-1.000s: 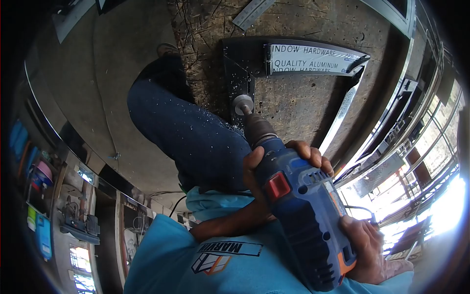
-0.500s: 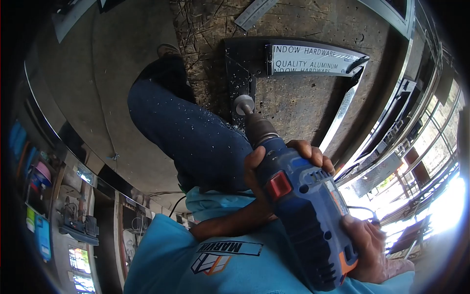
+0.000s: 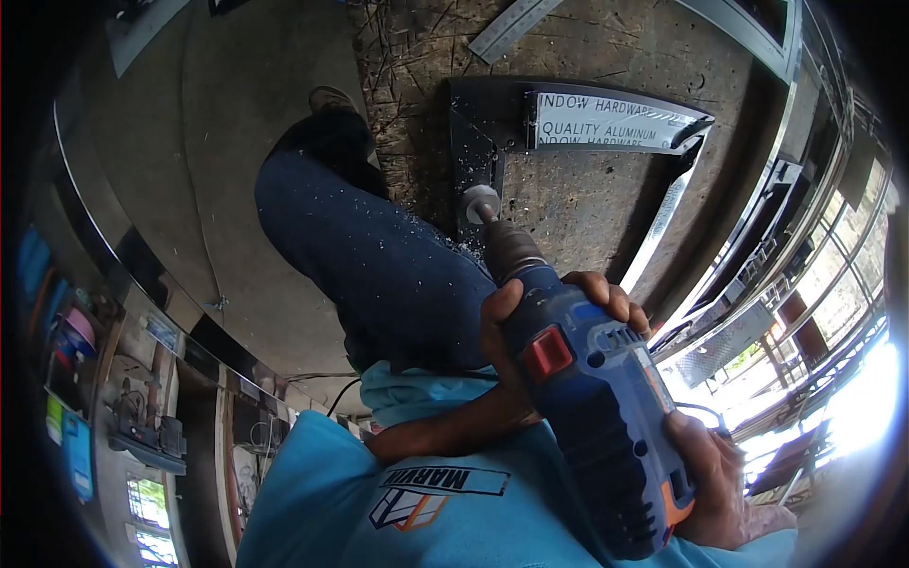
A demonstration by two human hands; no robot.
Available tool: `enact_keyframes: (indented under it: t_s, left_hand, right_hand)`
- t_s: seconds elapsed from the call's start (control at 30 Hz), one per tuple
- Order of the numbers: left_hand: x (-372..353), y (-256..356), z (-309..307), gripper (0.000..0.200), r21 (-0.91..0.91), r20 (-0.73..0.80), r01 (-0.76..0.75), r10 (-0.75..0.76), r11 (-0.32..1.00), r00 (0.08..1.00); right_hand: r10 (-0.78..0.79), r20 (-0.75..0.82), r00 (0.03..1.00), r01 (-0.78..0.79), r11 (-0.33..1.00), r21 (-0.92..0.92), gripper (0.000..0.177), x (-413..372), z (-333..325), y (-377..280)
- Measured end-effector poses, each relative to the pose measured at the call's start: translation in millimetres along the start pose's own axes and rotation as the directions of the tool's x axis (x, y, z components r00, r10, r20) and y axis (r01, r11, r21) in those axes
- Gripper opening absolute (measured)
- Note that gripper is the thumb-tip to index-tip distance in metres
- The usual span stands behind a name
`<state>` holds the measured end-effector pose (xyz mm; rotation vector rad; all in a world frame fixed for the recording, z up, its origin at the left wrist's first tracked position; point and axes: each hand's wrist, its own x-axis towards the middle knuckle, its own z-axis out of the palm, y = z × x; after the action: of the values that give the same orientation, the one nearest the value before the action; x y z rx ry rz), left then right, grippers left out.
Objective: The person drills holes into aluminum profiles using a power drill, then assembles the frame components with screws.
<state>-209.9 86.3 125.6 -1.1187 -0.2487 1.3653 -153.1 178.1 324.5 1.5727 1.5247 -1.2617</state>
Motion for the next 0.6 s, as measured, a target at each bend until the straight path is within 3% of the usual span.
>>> enact_keyframes:
  t_s: [0.1, 0.2, 0.43, 0.53, 0.6]
  left_hand:
    - [-1, -2, 1, 0.071, -0.024, -0.001, -0.023, 0.023, 0.999, 1.000]
    - [2, -3, -1, 0.071, -0.036, 0.019, -0.035, 0.035, 0.999, 0.999]
    - [0, -2, -2, 0.071, -0.052, 0.071, -0.020, 0.023, 0.998, 0.997]
    - [0, 0, -2, 0.071, -0.027, 0.069, -0.009, 0.011, 1.000, 0.998]
    - [3, -4, -5, 0.070, -0.052, 0.106, -0.049, 0.055, 0.997, 0.993]
  right_hand:
    - [-0.127, -0.024, 0.992, 0.121, 0.977, -0.174, 0.049, 3, 0, -4]
    - [-0.120, 0.018, 0.993, 0.120, 0.961, -0.250, 0.054, 7, -4, -9]
    - [-0.112, 0.022, 0.993, 0.114, 0.951, -0.287, 0.055, 4, -1, -12]
    - [-0.050, -0.081, 0.995, 0.042, 0.994, -0.101, 0.052, 2, 4, -7]
    - [-0.099, -0.036, 0.994, 0.084, 0.951, -0.298, 0.047, 8, 2, -18]
